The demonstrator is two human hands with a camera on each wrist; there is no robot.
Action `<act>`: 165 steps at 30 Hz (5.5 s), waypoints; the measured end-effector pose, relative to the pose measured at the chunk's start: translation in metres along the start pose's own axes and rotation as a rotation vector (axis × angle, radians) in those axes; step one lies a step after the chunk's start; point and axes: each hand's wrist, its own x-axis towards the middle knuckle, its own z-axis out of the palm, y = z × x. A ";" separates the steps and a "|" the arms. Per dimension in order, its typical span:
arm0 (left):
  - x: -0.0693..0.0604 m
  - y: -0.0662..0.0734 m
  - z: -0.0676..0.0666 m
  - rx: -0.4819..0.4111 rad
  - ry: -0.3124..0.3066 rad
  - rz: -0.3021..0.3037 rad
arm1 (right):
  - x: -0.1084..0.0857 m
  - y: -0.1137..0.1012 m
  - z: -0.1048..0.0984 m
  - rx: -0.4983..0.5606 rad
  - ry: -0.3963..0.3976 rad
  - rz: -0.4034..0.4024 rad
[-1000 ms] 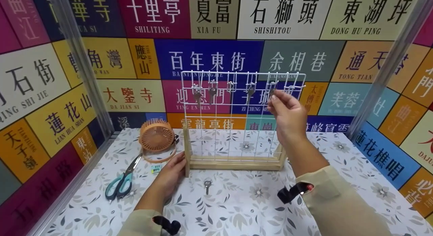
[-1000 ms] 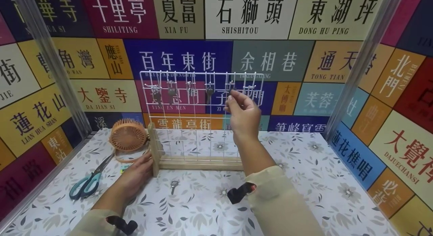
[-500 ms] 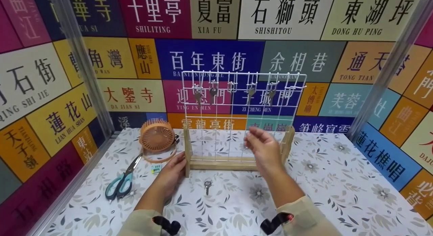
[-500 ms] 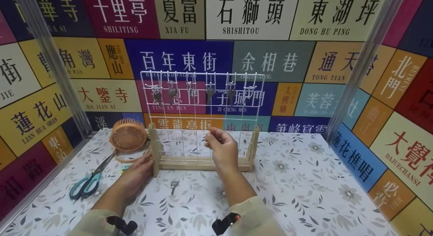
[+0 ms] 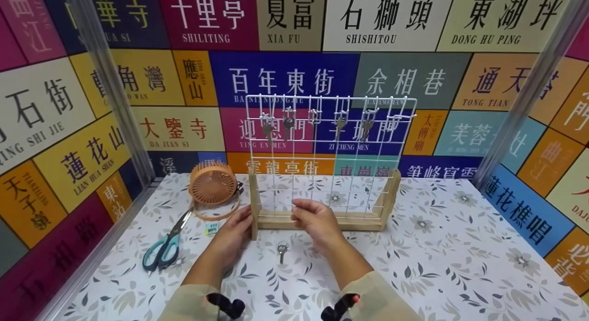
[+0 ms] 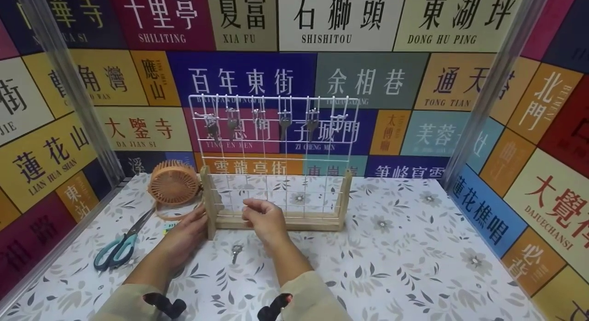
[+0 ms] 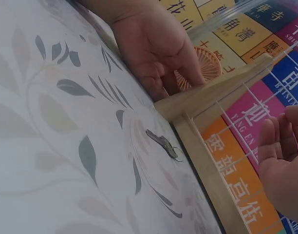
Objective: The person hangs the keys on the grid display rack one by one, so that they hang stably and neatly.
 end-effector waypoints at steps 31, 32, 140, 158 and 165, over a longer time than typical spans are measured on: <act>0.002 -0.005 0.000 -0.025 -0.031 0.051 | 0.002 0.055 -0.017 -0.539 -0.273 -0.037; 0.002 -0.005 0.000 -0.030 -0.036 0.060 | 0.001 0.054 -0.017 -0.563 -0.282 -0.042; -0.003 0.004 0.002 0.011 0.003 -0.027 | -0.042 -0.170 -0.150 0.085 0.284 -0.416; -0.003 0.003 0.001 0.009 -0.009 -0.011 | -0.038 -0.069 -0.168 0.012 0.365 -0.197; -0.003 0.003 0.000 0.006 -0.006 -0.028 | -0.032 -0.045 -0.180 -0.007 0.356 -0.174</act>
